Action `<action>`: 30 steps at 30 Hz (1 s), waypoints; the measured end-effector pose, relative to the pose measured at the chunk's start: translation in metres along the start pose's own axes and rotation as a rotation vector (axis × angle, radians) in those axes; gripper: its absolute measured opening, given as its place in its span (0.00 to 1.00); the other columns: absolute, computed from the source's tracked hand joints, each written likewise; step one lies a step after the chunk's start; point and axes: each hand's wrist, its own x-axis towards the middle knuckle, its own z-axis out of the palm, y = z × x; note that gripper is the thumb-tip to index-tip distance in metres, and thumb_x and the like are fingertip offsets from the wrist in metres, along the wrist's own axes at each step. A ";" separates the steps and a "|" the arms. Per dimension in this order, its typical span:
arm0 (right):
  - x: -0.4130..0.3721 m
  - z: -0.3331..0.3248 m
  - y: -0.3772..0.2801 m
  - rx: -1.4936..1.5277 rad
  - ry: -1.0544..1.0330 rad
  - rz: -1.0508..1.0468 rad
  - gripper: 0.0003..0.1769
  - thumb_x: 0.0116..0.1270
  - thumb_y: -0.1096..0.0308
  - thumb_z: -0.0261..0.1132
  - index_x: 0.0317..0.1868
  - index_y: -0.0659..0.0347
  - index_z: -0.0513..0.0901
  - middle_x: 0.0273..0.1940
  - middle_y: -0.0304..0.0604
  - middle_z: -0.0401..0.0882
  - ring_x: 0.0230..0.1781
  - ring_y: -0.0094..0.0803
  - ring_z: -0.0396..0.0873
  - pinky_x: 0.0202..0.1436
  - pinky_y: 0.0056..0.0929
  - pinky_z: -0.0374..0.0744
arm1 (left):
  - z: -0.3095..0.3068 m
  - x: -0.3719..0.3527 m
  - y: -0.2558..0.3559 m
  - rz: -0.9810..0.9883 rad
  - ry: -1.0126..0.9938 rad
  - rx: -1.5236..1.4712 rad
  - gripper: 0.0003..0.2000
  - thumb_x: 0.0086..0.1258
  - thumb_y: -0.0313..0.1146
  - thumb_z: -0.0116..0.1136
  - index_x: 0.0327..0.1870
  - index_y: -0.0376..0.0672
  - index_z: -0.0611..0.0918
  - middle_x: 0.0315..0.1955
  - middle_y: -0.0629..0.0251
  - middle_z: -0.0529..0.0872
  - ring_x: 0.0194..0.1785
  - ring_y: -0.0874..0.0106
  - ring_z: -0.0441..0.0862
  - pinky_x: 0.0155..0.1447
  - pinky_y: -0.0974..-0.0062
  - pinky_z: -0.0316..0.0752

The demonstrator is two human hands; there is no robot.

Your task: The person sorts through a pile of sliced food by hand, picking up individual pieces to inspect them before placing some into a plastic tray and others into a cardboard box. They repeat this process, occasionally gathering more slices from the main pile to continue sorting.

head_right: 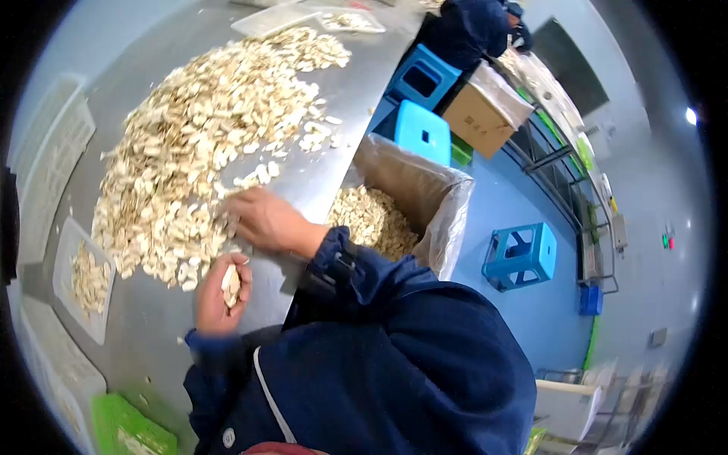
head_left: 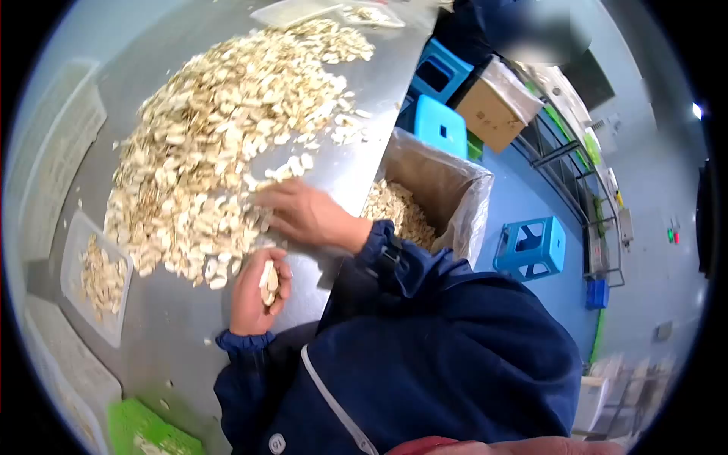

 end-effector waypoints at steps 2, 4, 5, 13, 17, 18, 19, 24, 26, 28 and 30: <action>0.003 0.011 0.018 -0.211 -0.007 -0.136 0.21 0.69 0.69 0.71 0.62 0.53 0.87 0.62 0.47 0.86 0.63 0.52 0.82 0.66 0.47 0.83 | -0.003 -0.005 0.000 0.028 -0.075 0.045 0.15 0.91 0.41 0.47 0.57 0.39 0.80 0.36 0.66 0.82 0.27 0.81 0.76 0.20 0.85 0.60; -0.001 0.022 0.032 -0.224 0.005 -0.136 0.19 0.68 0.72 0.70 0.60 0.55 0.89 0.58 0.47 0.88 0.59 0.50 0.85 0.63 0.46 0.84 | -0.005 -0.008 0.002 0.010 -0.105 0.078 0.13 0.91 0.37 0.47 0.57 0.39 0.80 0.36 0.67 0.80 0.28 0.82 0.74 0.21 0.85 0.59; -0.003 0.016 0.036 -0.235 0.000 -0.084 0.18 0.68 0.74 0.70 0.58 0.57 0.89 0.56 0.48 0.89 0.57 0.49 0.86 0.61 0.44 0.85 | -0.002 -0.006 0.002 -0.005 -0.113 0.055 0.12 0.90 0.36 0.48 0.57 0.38 0.80 0.36 0.68 0.80 0.28 0.82 0.73 0.22 0.85 0.59; -0.013 -0.035 0.039 -0.214 0.185 0.346 0.14 0.77 0.67 0.67 0.59 0.57 0.90 0.52 0.50 0.90 0.48 0.49 0.89 0.54 0.41 0.86 | -0.005 -0.001 0.001 -0.029 -0.223 0.054 0.10 0.89 0.33 0.50 0.56 0.38 0.80 0.35 0.68 0.80 0.28 0.83 0.73 0.22 0.87 0.61; -0.012 -0.031 0.023 -0.262 0.090 0.340 0.12 0.75 0.64 0.69 0.55 0.54 0.91 0.49 0.46 0.90 0.48 0.48 0.87 0.54 0.42 0.84 | -0.004 -0.002 0.002 -0.031 -0.213 0.066 0.10 0.90 0.33 0.50 0.56 0.38 0.81 0.35 0.68 0.80 0.28 0.83 0.73 0.22 0.87 0.61; -0.012 -0.028 0.024 -0.296 0.097 0.311 0.12 0.74 0.64 0.70 0.54 0.54 0.92 0.48 0.45 0.90 0.49 0.48 0.86 0.54 0.42 0.84 | -0.003 -0.002 0.002 -0.034 -0.212 0.063 0.10 0.90 0.33 0.50 0.56 0.38 0.81 0.35 0.68 0.80 0.28 0.83 0.73 0.22 0.87 0.61; -0.012 -0.025 0.027 -0.329 0.102 0.280 0.12 0.74 0.64 0.70 0.54 0.54 0.92 0.47 0.45 0.90 0.49 0.48 0.86 0.54 0.43 0.84 | -0.004 -0.002 0.001 -0.035 -0.210 0.060 0.10 0.90 0.33 0.50 0.57 0.38 0.81 0.35 0.68 0.80 0.27 0.83 0.73 0.22 0.87 0.61; 0.004 -0.005 0.030 -0.391 0.140 0.144 0.15 0.67 0.57 0.76 0.50 0.52 0.92 0.45 0.45 0.89 0.49 0.49 0.84 0.55 0.44 0.82 | -0.004 -0.002 0.000 -0.023 -0.220 0.058 0.10 0.90 0.33 0.49 0.57 0.38 0.81 0.35 0.68 0.80 0.27 0.83 0.73 0.22 0.87 0.61; 0.007 0.005 0.031 -0.394 0.116 0.081 0.14 0.66 0.57 0.76 0.49 0.52 0.92 0.45 0.45 0.89 0.49 0.48 0.84 0.55 0.44 0.82 | -0.004 -0.002 0.001 -0.027 -0.220 0.055 0.10 0.90 0.33 0.49 0.57 0.38 0.81 0.35 0.68 0.80 0.27 0.83 0.73 0.22 0.87 0.61; 0.011 0.010 0.025 -0.328 0.086 0.064 0.11 0.67 0.60 0.76 0.47 0.52 0.92 0.46 0.44 0.89 0.49 0.48 0.84 0.56 0.43 0.82 | -0.004 -0.003 0.002 -0.025 -0.216 0.054 0.10 0.90 0.33 0.49 0.57 0.38 0.81 0.35 0.68 0.80 0.27 0.83 0.73 0.22 0.87 0.61; 0.009 0.008 0.021 -0.288 0.036 0.012 0.09 0.67 0.64 0.75 0.46 0.54 0.92 0.46 0.45 0.89 0.49 0.47 0.84 0.55 0.43 0.83 | -0.003 -0.004 0.003 -0.026 -0.204 0.059 0.10 0.90 0.33 0.49 0.57 0.38 0.81 0.36 0.68 0.80 0.28 0.83 0.73 0.23 0.87 0.61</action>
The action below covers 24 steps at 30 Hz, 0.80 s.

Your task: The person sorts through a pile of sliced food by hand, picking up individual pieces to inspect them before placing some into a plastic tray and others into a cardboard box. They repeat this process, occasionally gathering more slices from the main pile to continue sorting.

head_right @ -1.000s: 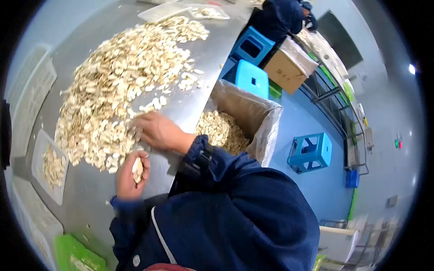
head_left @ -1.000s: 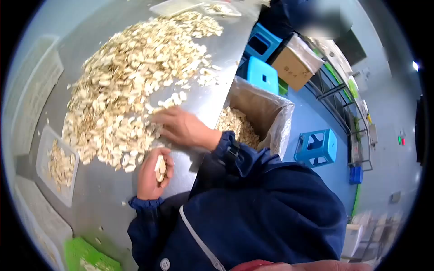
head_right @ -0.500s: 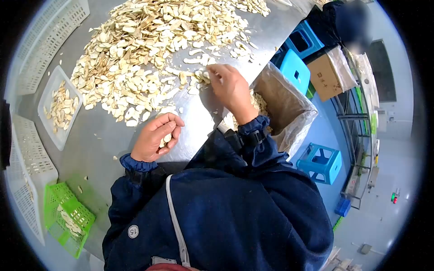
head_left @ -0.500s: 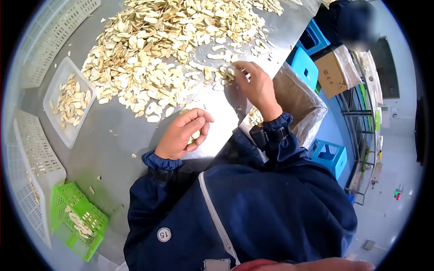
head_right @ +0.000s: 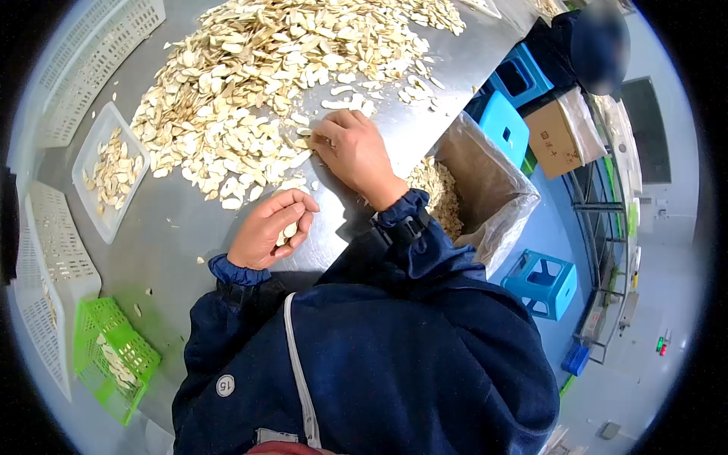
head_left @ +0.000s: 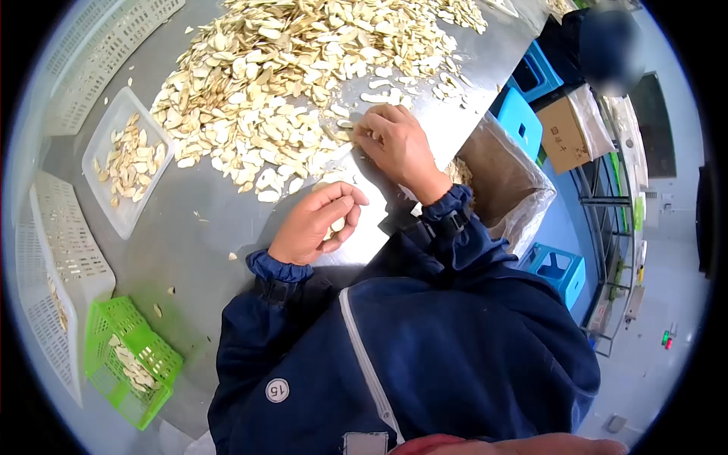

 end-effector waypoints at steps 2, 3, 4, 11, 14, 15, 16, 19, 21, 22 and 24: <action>-0.007 -0.005 0.002 0.061 -0.035 -0.018 0.08 0.68 0.67 0.74 0.46 0.55 0.93 0.46 0.45 0.89 0.49 0.47 0.84 0.54 0.42 0.83 | 0.001 0.000 0.000 -0.007 0.010 0.013 0.10 0.90 0.33 0.49 0.57 0.38 0.80 0.36 0.68 0.80 0.28 0.83 0.72 0.23 0.87 0.61; -0.012 -0.008 0.005 0.104 -0.049 -0.010 0.08 0.69 0.67 0.74 0.46 0.55 0.93 0.45 0.45 0.89 0.48 0.47 0.84 0.53 0.41 0.83 | 0.000 0.000 0.000 -0.003 0.004 0.014 0.10 0.90 0.33 0.48 0.57 0.38 0.80 0.36 0.69 0.80 0.28 0.83 0.72 0.23 0.87 0.61; -0.015 -0.012 0.007 0.146 -0.062 -0.001 0.08 0.69 0.68 0.73 0.47 0.55 0.93 0.45 0.45 0.89 0.48 0.46 0.84 0.53 0.41 0.84 | 0.000 0.000 -0.001 0.002 -0.002 0.016 0.10 0.90 0.33 0.48 0.57 0.38 0.80 0.36 0.69 0.80 0.28 0.83 0.72 0.23 0.87 0.61; -0.002 -0.008 -0.003 0.068 -0.048 -0.012 0.11 0.70 0.65 0.72 0.50 0.54 0.92 0.46 0.46 0.88 0.49 0.49 0.84 0.54 0.45 0.83 | 0.000 0.001 -0.001 0.003 0.001 0.018 0.10 0.90 0.32 0.48 0.57 0.37 0.81 0.35 0.69 0.79 0.29 0.83 0.73 0.23 0.87 0.61; 0.004 0.000 -0.008 0.034 -0.071 -0.052 0.11 0.69 0.63 0.74 0.49 0.54 0.92 0.45 0.46 0.87 0.49 0.50 0.84 0.56 0.44 0.83 | 0.000 0.000 -0.002 0.015 0.003 0.025 0.11 0.90 0.32 0.48 0.57 0.37 0.81 0.35 0.69 0.79 0.29 0.83 0.73 0.23 0.87 0.61; 0.005 0.001 -0.010 0.019 -0.092 -0.044 0.11 0.69 0.62 0.74 0.49 0.55 0.92 0.45 0.46 0.87 0.50 0.50 0.84 0.56 0.44 0.83 | 0.000 0.000 -0.002 0.020 -0.003 0.029 0.11 0.90 0.32 0.48 0.57 0.37 0.81 0.35 0.69 0.79 0.29 0.83 0.73 0.23 0.87 0.61; 0.006 -0.001 -0.011 0.007 -0.111 -0.042 0.11 0.68 0.62 0.74 0.48 0.55 0.91 0.46 0.45 0.87 0.50 0.49 0.84 0.56 0.43 0.83 | -0.001 0.001 -0.002 0.024 -0.009 0.031 0.11 0.90 0.32 0.48 0.57 0.36 0.81 0.35 0.69 0.79 0.29 0.84 0.73 0.23 0.87 0.61; 0.005 0.003 -0.011 0.021 -0.070 -0.062 0.11 0.68 0.65 0.73 0.49 0.56 0.91 0.47 0.46 0.87 0.49 0.49 0.84 0.56 0.42 0.83 | 0.001 0.001 -0.001 0.032 -0.010 0.040 0.11 0.90 0.32 0.48 0.57 0.36 0.81 0.35 0.69 0.79 0.29 0.84 0.72 0.23 0.87 0.61; 0.007 -0.001 -0.014 0.005 -0.094 -0.072 0.09 0.68 0.64 0.74 0.46 0.56 0.91 0.46 0.45 0.88 0.49 0.49 0.84 0.55 0.43 0.83 | 0.001 0.002 -0.001 0.036 -0.016 0.039 0.11 0.90 0.32 0.48 0.58 0.35 0.81 0.35 0.69 0.79 0.29 0.84 0.72 0.23 0.87 0.61; 0.008 -0.001 -0.015 -0.011 -0.101 -0.077 0.09 0.68 0.64 0.73 0.46 0.56 0.91 0.46 0.45 0.88 0.49 0.48 0.84 0.55 0.43 0.83 | 0.002 0.001 -0.001 0.052 -0.018 0.036 0.11 0.89 0.31 0.48 0.58 0.35 0.81 0.35 0.68 0.79 0.28 0.84 0.72 0.23 0.87 0.61; 0.012 0.000 -0.015 -0.042 -0.103 -0.115 0.08 0.68 0.64 0.73 0.43 0.56 0.91 0.45 0.45 0.88 0.49 0.49 0.84 0.55 0.44 0.83 | 0.002 0.002 -0.001 0.036 -0.023 0.044 0.12 0.89 0.32 0.48 0.58 0.34 0.81 0.35 0.68 0.79 0.27 0.83 0.71 0.22 0.86 0.60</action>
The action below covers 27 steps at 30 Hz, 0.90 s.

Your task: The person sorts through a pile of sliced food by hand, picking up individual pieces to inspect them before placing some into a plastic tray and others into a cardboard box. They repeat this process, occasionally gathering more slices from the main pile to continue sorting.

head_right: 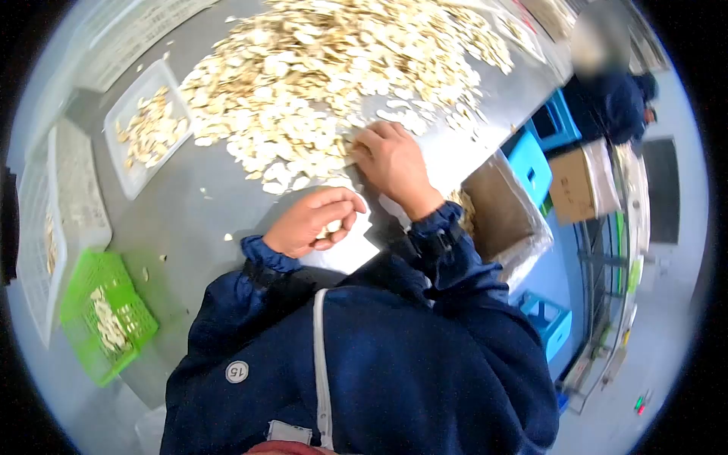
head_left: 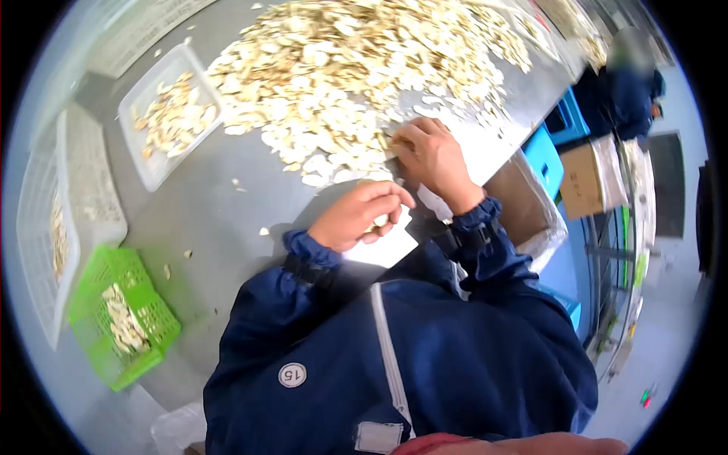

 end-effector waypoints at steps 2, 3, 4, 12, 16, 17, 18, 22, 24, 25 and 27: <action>0.005 0.000 -0.003 -0.032 -0.021 -0.027 0.07 0.69 0.64 0.72 0.42 0.57 0.91 0.44 0.45 0.88 0.48 0.49 0.84 0.54 0.44 0.83 | -0.001 -0.001 0.000 0.023 -0.020 0.025 0.13 0.88 0.33 0.49 0.59 0.33 0.81 0.35 0.67 0.79 0.26 0.82 0.71 0.21 0.85 0.59; 0.006 -0.002 -0.008 -0.052 -0.045 -0.019 0.07 0.69 0.64 0.72 0.42 0.57 0.91 0.44 0.45 0.88 0.48 0.49 0.84 0.54 0.45 0.83 | -0.001 -0.001 0.001 0.027 -0.037 0.013 0.12 0.88 0.32 0.49 0.58 0.33 0.80 0.34 0.67 0.79 0.26 0.82 0.71 0.21 0.84 0.59; 0.009 -0.003 -0.010 -0.065 -0.062 -0.029 0.08 0.69 0.64 0.72 0.43 0.58 0.91 0.44 0.45 0.88 0.48 0.49 0.84 0.53 0.45 0.83 | -0.001 -0.001 0.001 0.031 -0.035 0.006 0.12 0.88 0.32 0.49 0.58 0.33 0.80 0.34 0.67 0.80 0.26 0.82 0.72 0.21 0.85 0.59; 0.020 -0.012 -0.017 -0.144 -0.262 0.038 0.10 0.69 0.61 0.71 0.42 0.59 0.89 0.39 0.48 0.87 0.43 0.50 0.86 0.48 0.46 0.84 | -0.006 0.004 -0.009 0.077 -0.071 -0.004 0.11 0.89 0.31 0.49 0.57 0.33 0.81 0.34 0.67 0.80 0.29 0.81 0.74 0.23 0.84 0.62; 0.022 -0.010 -0.019 -0.055 -0.280 0.105 0.10 0.69 0.61 0.71 0.43 0.59 0.89 0.34 0.49 0.87 0.37 0.49 0.87 0.43 0.46 0.84 | -0.006 0.004 -0.009 0.090 -0.072 0.022 0.11 0.89 0.32 0.49 0.56 0.33 0.81 0.34 0.67 0.80 0.30 0.80 0.75 0.23 0.83 0.63; 0.024 -0.011 -0.021 -0.032 -0.284 0.106 0.11 0.70 0.61 0.71 0.45 0.59 0.89 0.34 0.49 0.88 0.37 0.49 0.88 0.42 0.46 0.84 | -0.007 0.005 -0.011 0.091 -0.076 0.020 0.11 0.89 0.32 0.49 0.56 0.34 0.81 0.33 0.68 0.80 0.30 0.80 0.75 0.23 0.83 0.63; 0.028 -0.013 -0.024 -0.009 -0.288 0.109 0.12 0.70 0.61 0.71 0.46 0.59 0.89 0.34 0.50 0.88 0.36 0.50 0.88 0.42 0.46 0.84 | -0.008 0.006 -0.012 0.091 -0.081 0.019 0.11 0.89 0.32 0.49 0.56 0.34 0.81 0.33 0.68 0.80 0.30 0.80 0.75 0.23 0.83 0.63; 0.062 -0.015 -0.031 0.084 -0.450 -0.038 0.15 0.70 0.61 0.74 0.52 0.61 0.89 0.36 0.49 0.90 0.34 0.44 0.89 0.41 0.39 0.83 | -0.007 0.006 -0.011 0.059 -0.067 0.060 0.10 0.88 0.32 0.50 0.54 0.36 0.82 0.33 0.68 0.81 0.30 0.80 0.76 0.24 0.83 0.64; 0.092 -0.011 -0.056 0.156 -0.493 -0.107 0.17 0.72 0.59 0.74 0.54 0.60 0.90 0.34 0.50 0.89 0.33 0.37 0.89 0.41 0.36 0.83 | -0.005 0.005 -0.009 0.022 -0.051 0.079 0.09 0.87 0.32 0.51 0.53 0.37 0.82 0.33 0.67 0.81 0.30 0.80 0.76 0.24 0.82 0.65; 0.108 -0.023 -0.094 0.253 -0.512 0.043 0.20 0.77 0.58 0.73 0.61 0.62 0.87 0.42 0.48 0.91 0.39 0.31 0.89 0.45 0.32 0.85 | -0.003 0.003 -0.006 0.000 -0.036 0.098 0.09 0.86 0.32 0.52 0.52 0.37 0.82 0.33 0.67 0.82 0.30 0.80 0.77 0.25 0.82 0.65; 0.122 0.005 -0.098 0.827 -0.259 -0.042 0.31 0.82 0.60 0.68 0.78 0.63 0.75 0.62 0.47 0.88 0.49 0.31 0.89 0.51 0.35 0.86 | -0.001 -0.001 -0.002 -0.039 0.001 0.134 0.09 0.85 0.33 0.53 0.51 0.37 0.82 0.34 0.67 0.83 0.30 0.80 0.77 0.25 0.81 0.66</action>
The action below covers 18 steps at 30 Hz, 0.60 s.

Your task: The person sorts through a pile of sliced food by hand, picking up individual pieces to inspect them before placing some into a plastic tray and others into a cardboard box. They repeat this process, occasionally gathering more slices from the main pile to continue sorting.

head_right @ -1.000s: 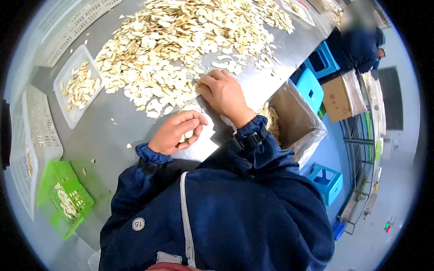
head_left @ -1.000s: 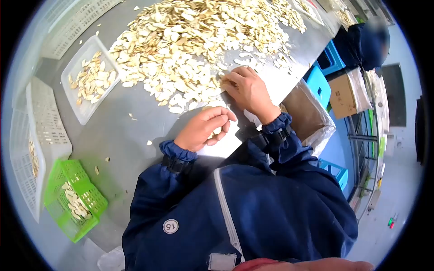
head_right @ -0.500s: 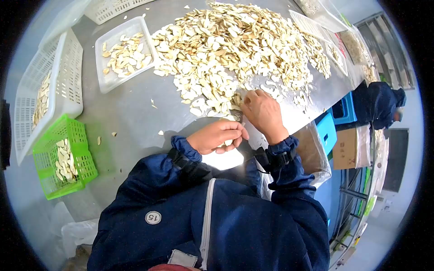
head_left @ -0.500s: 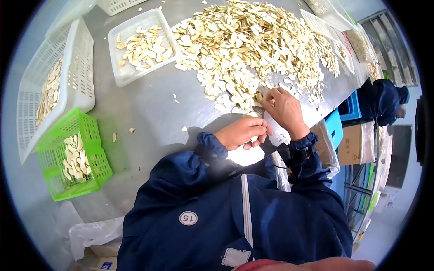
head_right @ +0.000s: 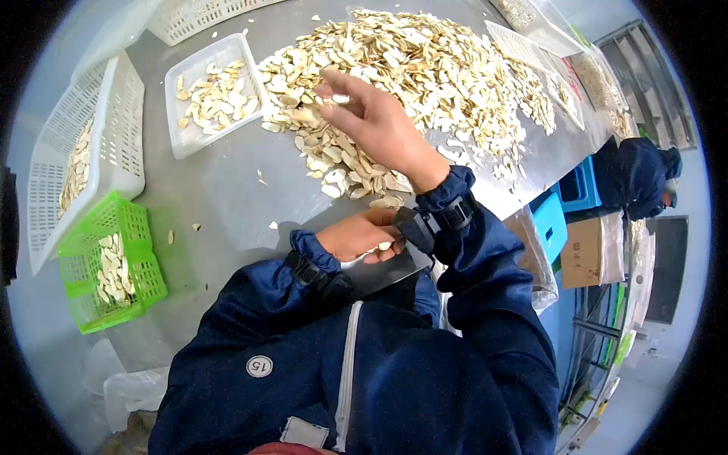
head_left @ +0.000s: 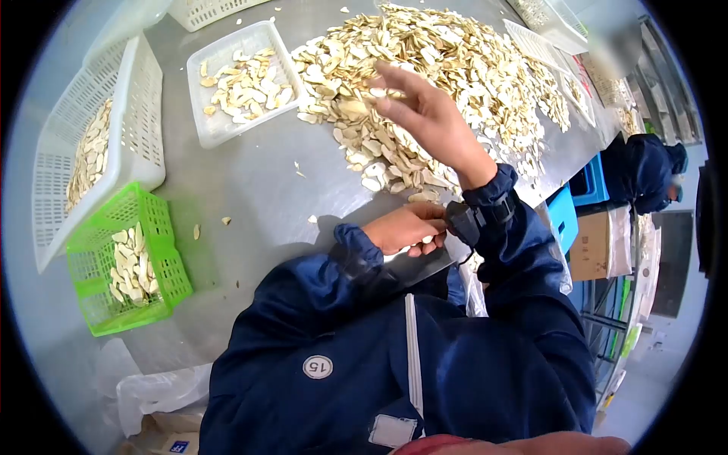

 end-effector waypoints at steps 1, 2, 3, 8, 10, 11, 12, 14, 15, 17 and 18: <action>0.007 0.008 -0.002 0.114 0.037 -0.106 0.30 0.82 0.61 0.68 0.79 0.64 0.75 0.63 0.47 0.88 0.51 0.31 0.89 0.53 0.33 0.86 | -0.001 0.000 -0.002 -0.025 0.027 0.006 0.09 0.85 0.33 0.53 0.50 0.38 0.82 0.35 0.66 0.84 0.29 0.79 0.77 0.26 0.80 0.67; 0.011 0.013 -0.004 0.228 0.075 -0.209 0.30 0.83 0.62 0.67 0.79 0.65 0.74 0.64 0.46 0.88 0.53 0.32 0.89 0.55 0.32 0.85 | -0.002 0.000 -0.004 -0.010 0.017 -0.005 0.09 0.85 0.33 0.53 0.51 0.37 0.82 0.35 0.67 0.84 0.29 0.79 0.77 0.26 0.80 0.67; 0.006 0.009 -0.011 0.158 0.026 -0.143 0.29 0.83 0.63 0.67 0.78 0.65 0.74 0.66 0.46 0.86 0.57 0.31 0.87 0.61 0.32 0.84 | -0.002 0.001 -0.007 0.004 0.005 -0.018 0.09 0.86 0.33 0.53 0.51 0.37 0.82 0.35 0.67 0.83 0.29 0.79 0.77 0.26 0.80 0.67; -0.075 -0.038 -0.006 -0.233 -0.104 0.193 0.17 0.83 0.66 0.67 0.65 0.66 0.86 0.56 0.43 0.90 0.57 0.28 0.86 0.64 0.30 0.84 | -0.003 0.004 -0.007 0.056 -0.076 0.039 0.11 0.88 0.32 0.48 0.56 0.36 0.82 0.34 0.69 0.80 0.29 0.82 0.75 0.25 0.84 0.65; -0.125 -0.049 0.014 -0.142 -0.065 0.447 0.13 0.82 0.67 0.69 0.59 0.66 0.89 0.47 0.40 0.91 0.50 0.25 0.87 0.57 0.29 0.85 | -0.005 0.001 -0.006 0.059 -0.091 0.067 0.12 0.88 0.32 0.48 0.57 0.36 0.82 0.33 0.69 0.80 0.27 0.82 0.73 0.24 0.85 0.64; -0.153 -0.054 0.027 -0.104 -0.057 0.445 0.12 0.80 0.66 0.70 0.57 0.62 0.90 0.43 0.42 0.92 0.43 0.23 0.87 0.50 0.26 0.84 | -0.004 0.001 -0.004 0.050 -0.070 0.057 0.12 0.88 0.32 0.49 0.57 0.36 0.82 0.33 0.68 0.79 0.27 0.82 0.73 0.23 0.85 0.63; -0.174 -0.059 0.020 -0.115 -0.103 0.462 0.11 0.78 0.67 0.70 0.56 0.61 0.90 0.41 0.41 0.92 0.41 0.25 0.87 0.49 0.27 0.84 | -0.002 0.000 -0.001 0.037 -0.053 0.048 0.12 0.88 0.32 0.49 0.57 0.36 0.82 0.33 0.68 0.79 0.26 0.82 0.73 0.23 0.85 0.62; -0.209 -0.066 0.019 -0.185 -0.130 0.539 0.11 0.76 0.68 0.71 0.56 0.60 0.90 0.41 0.41 0.92 0.39 0.29 0.88 0.49 0.29 0.84 | 0.002 -0.003 0.007 -0.009 -0.043 0.045 0.11 0.87 0.31 0.49 0.57 0.35 0.82 0.33 0.68 0.79 0.27 0.83 0.73 0.22 0.85 0.60; -0.224 -0.069 0.027 -0.227 -0.039 0.548 0.11 0.75 0.68 0.71 0.54 0.60 0.91 0.40 0.43 0.92 0.38 0.33 0.88 0.49 0.31 0.85 | 0.002 -0.001 0.007 -0.026 -0.046 0.025 0.11 0.88 0.30 0.48 0.58 0.35 0.81 0.34 0.68 0.79 0.27 0.83 0.73 0.22 0.86 0.60; -0.234 -0.079 0.038 -0.417 0.156 0.613 0.12 0.75 0.65 0.71 0.51 0.62 0.91 0.40 0.50 0.92 0.40 0.37 0.91 0.47 0.33 0.86 | 0.004 -0.002 0.007 -0.039 -0.035 0.013 0.11 0.88 0.30 0.47 0.58 0.35 0.81 0.34 0.68 0.79 0.27 0.84 0.73 0.22 0.86 0.60; -0.234 -0.084 0.042 -0.501 0.262 0.627 0.12 0.75 0.64 0.71 0.50 0.63 0.91 0.40 0.53 0.92 0.41 0.38 0.92 0.47 0.33 0.86 | 0.005 -0.003 0.008 -0.033 -0.027 0.020 0.11 0.89 0.30 0.46 0.57 0.35 0.81 0.34 0.68 0.79 0.27 0.84 0.73 0.22 0.86 0.60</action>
